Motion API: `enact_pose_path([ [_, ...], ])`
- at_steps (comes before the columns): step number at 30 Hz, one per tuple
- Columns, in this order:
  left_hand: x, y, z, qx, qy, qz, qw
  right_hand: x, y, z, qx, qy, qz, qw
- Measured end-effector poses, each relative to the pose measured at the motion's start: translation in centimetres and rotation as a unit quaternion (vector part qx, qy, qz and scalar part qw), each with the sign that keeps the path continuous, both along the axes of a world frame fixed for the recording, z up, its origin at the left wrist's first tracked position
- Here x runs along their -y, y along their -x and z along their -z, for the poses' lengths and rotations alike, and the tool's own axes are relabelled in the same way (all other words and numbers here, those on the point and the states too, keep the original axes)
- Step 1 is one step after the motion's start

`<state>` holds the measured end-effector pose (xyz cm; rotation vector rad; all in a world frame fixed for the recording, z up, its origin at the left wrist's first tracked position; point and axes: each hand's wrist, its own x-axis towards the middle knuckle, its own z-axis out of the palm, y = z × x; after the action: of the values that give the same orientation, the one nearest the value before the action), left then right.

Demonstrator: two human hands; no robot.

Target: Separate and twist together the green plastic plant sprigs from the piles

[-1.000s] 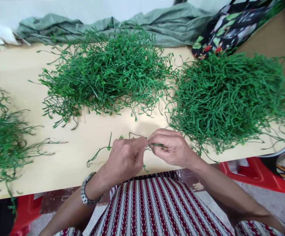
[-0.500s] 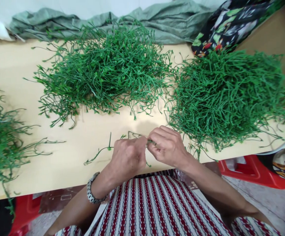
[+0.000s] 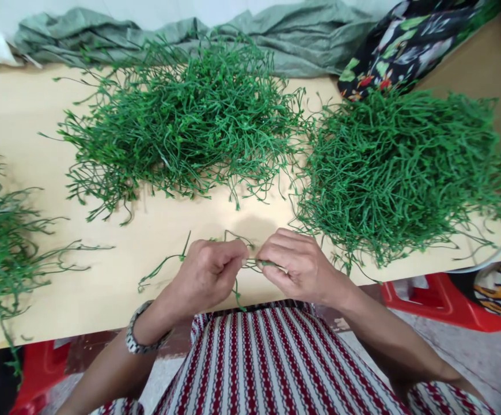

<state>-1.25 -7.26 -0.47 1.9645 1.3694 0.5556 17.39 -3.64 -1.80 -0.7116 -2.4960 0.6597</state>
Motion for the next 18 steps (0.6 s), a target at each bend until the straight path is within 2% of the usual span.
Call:
enact_pose_path([
  [4,0.1,0.2,0.0,-0.032,-0.016,0.039,0.999,-0.5,-0.2,-0.2,0.023,0.029,-0.021,0.999],
  [7,0.1,0.0,-0.1,-0.031,-0.025,0.053,0.998,-0.7,-0.2,-0.1,0.041,0.023,-0.025,0.999],
  [9,0.1,-0.4,-0.2,-0.019,-0.004,0.060,0.998,-0.7,-0.2,0.1,0.055,0.014,-0.022,0.998],
  [14,-0.1,-1.0,0.5,-0.010,0.071,0.015,0.997,-0.2,-0.2,1.0,0.035,0.010,0.032,0.999],
  [16,-0.1,-1.0,1.0,-0.021,0.061,0.000,0.998,-0.1,-0.1,1.3,0.008,0.004,0.036,0.999],
  [18,-0.2,-0.8,1.4,-0.041,0.019,0.010,0.999,-0.2,-0.2,1.5,0.001,-0.020,0.029,0.999],
])
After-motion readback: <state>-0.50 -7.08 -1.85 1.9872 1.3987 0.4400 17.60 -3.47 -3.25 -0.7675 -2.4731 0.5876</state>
